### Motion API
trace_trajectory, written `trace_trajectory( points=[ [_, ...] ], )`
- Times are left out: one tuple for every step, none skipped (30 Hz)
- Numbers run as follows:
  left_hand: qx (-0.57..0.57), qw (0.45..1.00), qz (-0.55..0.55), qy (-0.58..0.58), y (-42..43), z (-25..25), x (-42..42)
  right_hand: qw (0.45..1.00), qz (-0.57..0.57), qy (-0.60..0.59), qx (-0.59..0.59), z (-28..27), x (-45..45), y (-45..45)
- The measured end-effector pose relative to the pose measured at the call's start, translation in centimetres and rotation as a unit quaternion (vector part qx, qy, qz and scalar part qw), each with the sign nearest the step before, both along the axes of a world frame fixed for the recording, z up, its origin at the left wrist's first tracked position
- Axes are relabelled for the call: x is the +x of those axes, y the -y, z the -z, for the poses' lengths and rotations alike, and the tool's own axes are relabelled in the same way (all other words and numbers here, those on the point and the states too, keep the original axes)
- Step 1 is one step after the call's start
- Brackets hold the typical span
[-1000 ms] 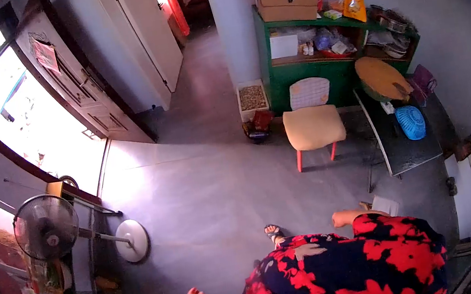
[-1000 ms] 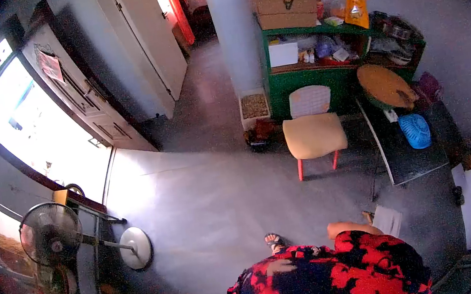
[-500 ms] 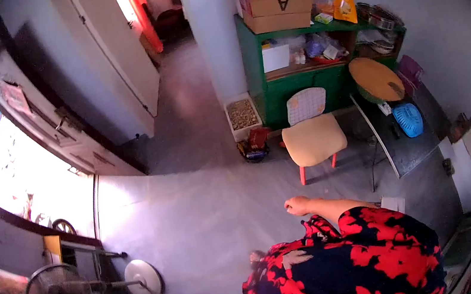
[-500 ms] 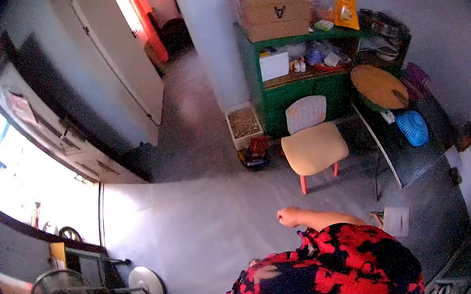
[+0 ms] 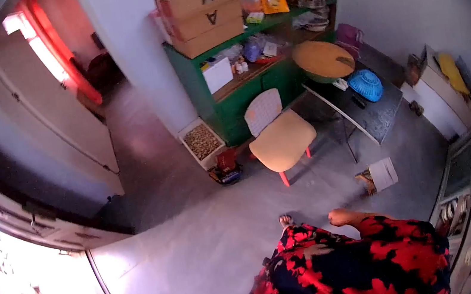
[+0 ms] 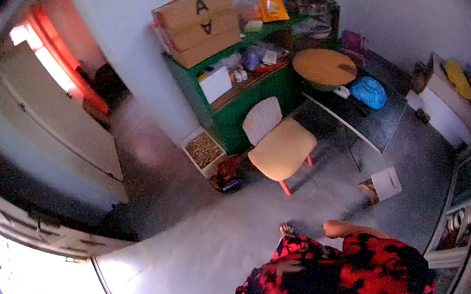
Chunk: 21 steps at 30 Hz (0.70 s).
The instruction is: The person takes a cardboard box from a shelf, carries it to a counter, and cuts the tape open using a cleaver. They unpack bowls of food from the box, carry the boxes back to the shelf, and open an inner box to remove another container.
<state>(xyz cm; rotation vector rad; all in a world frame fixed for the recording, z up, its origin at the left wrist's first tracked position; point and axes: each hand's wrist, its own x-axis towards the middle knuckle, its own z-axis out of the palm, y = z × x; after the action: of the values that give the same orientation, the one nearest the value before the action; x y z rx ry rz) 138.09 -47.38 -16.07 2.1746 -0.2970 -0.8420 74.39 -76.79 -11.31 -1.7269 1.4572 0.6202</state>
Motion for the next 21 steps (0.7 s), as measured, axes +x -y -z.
trace_trajectory(
  points=[
    [-0.029, 0.999, -0.013, -0.022, 0.7, 0.4, 1.5, 0.995, -0.066, 0.008, -0.080, 3.5, -0.9, -0.4],
    [-0.073, 0.995, -0.030, -0.057, 1.7, 1.1, 2.7, 0.987, -0.108, 0.045, -0.111, 3.5, -1.2, -0.5],
    [-0.124, 0.985, -0.040, -0.112, 2.7, 2.3, 3.6, 0.989, -0.101, 0.047, -0.098, 5.6, -2.2, -0.5],
    [-0.186, 0.964, -0.057, -0.182, 4.7, 2.8, 3.4, 0.990, -0.099, 0.050, -0.086, 7.2, -3.1, 0.2],
    [-0.133, 0.980, -0.022, -0.145, 6.8, 3.3, 2.9, 0.992, -0.096, 0.044, -0.065, 8.5, -3.7, 1.1],
    [-0.079, 0.991, 0.014, -0.107, 10.1, 1.5, 1.2, 0.994, -0.092, 0.037, -0.048, 8.3, -3.8, 3.1],
    [-0.042, 0.994, 0.043, -0.086, 13.0, 0.2, -1.4, 0.995, -0.091, 0.030, -0.025, 8.2, -4.2, 4.3],
    [-0.011, 0.994, 0.078, -0.072, 14.6, 0.4, -3.4, 0.993, -0.115, 0.024, -0.031, 7.7, -4.5, 6.2],
    [0.018, 0.992, 0.112, -0.058, 16.3, 0.6, -5.4, 0.989, -0.140, 0.018, -0.041, 6.0, -4.2, 9.2],
    [0.043, 0.988, 0.142, -0.048, 18.0, 0.9, -7.3, 0.985, -0.166, 0.012, -0.052, 4.8, -3.9, 12.2],
    [0.064, 0.983, 0.168, -0.040, 19.7, 0.9, -8.9, 0.988, -0.137, 0.013, -0.076, 5.1, -4.3, 14.8],
    [0.082, 0.977, 0.193, -0.033, 21.2, 1.0, -10.1, 0.989, -0.108, 0.013, -0.099, 6.2, -5.2, 17.3],
    [0.103, 0.973, 0.206, -0.029, 22.9, 1.3, -11.6, 0.990, -0.079, 0.012, -0.120, 7.2, -6.1, 19.5],
    [0.116, 0.968, 0.222, -0.023, 24.1, 1.1, -11.7, 0.992, -0.016, 0.035, -0.123, 5.6, -6.0, 21.8],
    [0.124, 0.965, 0.231, -0.015, 24.9, 1.8, -11.6, 0.989, 0.045, 0.060, -0.124, 2.9, -5.1, 24.5],
    [0.131, 0.962, 0.239, -0.002, 25.5, 2.3, -10.7, 0.983, 0.105, 0.086, -0.124, 0.5, -4.0, 26.5],
    [0.132, 0.960, 0.248, 0.012, 26.6, 1.7, -9.6, 0.975, 0.107, 0.095, -0.167, 0.1, -3.5, 27.8],
    [0.132, 0.955, 0.263, 0.032, 26.7, 2.7, -8.2, 0.965, 0.110, 0.106, -0.211, -0.1, -3.0, 29.3],
    [0.123, 0.948, 0.287, 0.059, 27.0, 3.0, -5.9, 0.953, 0.113, 0.116, -0.257, -0.3, -2.4, 31.1],
    [0.108, 0.933, 0.327, 0.106, 26.9, 3.8, -3.0, 0.941, 0.139, 0.130, -0.280, -0.5, -1.5, 32.8],
    [0.079, 0.892, 0.405, 0.188, 27.2, 3.8, -0.3, 0.927, 0.165, 0.143, -0.304, 0.2, -0.9, 34.2]
  ],
)
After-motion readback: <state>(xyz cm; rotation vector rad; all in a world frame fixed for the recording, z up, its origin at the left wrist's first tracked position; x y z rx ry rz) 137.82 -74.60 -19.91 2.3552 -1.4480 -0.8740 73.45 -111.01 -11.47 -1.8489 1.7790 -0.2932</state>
